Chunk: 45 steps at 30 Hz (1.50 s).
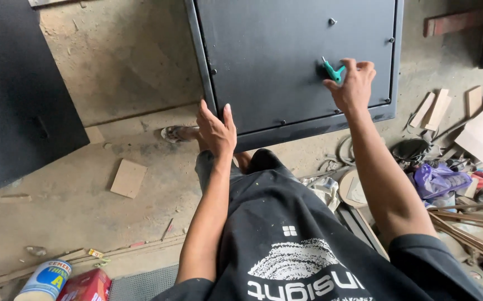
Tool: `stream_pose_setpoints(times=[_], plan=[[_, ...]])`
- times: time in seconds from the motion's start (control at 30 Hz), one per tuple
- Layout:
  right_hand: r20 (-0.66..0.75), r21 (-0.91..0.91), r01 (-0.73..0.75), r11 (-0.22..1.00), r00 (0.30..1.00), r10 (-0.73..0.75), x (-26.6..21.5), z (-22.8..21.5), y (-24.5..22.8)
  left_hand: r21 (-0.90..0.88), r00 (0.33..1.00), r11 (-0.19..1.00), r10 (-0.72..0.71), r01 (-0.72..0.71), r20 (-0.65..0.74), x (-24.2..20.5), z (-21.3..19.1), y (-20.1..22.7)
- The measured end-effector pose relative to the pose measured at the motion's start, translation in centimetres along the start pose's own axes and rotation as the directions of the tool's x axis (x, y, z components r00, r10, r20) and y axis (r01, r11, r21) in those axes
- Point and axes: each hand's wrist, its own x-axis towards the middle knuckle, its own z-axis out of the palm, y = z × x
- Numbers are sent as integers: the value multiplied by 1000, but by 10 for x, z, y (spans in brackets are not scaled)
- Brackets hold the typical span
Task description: Marking lines and points on a speaker cabinet using a marker and using a power drill
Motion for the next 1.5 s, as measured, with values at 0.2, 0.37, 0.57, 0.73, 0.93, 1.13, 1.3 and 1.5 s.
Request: stream_pose_setpoints(times=[0.2, 0.37, 0.57, 0.73, 0.93, 1.13, 1.3, 1.5], plan=[[8, 60, 244, 968, 969, -245, -27, 24, 7, 40, 1000, 999, -2, 3, -18, -1, 4, -1], [351, 210, 69, 975, 926, -141, -95, -11, -49, 14, 999, 999, -37, 37, -26, -1, -1, 7], [488, 66, 71, 995, 868, -94, -102, -3, -61, 1, 998, 998, -56, 56, -19, 1, -4, 8], [546, -28, 56, 998, 837, -32, -95, 0, -66, -13, 998, 998, -65, 65, -19, 0, 1, 2], [563, -81, 136, 987, 823, -68, -89, -4, -72, -35, 997, 997, -75, 75, -10, 0, -5, 7], [573, -109, 140, 984, 818, -52, -91, 1, -76, -48, 997, 997, -58, 56, -45, 4, -13, 12], [409, -469, 740, 483, 666, -623, -104, 23, -63, -36, 997, 999, 3, -5, -81, 3, -10, 8], [580, -398, 401, 825, 807, -112, -96, 5, -117, -20, 994, 1000, -7, 5, -109, 10, -11, 11]])
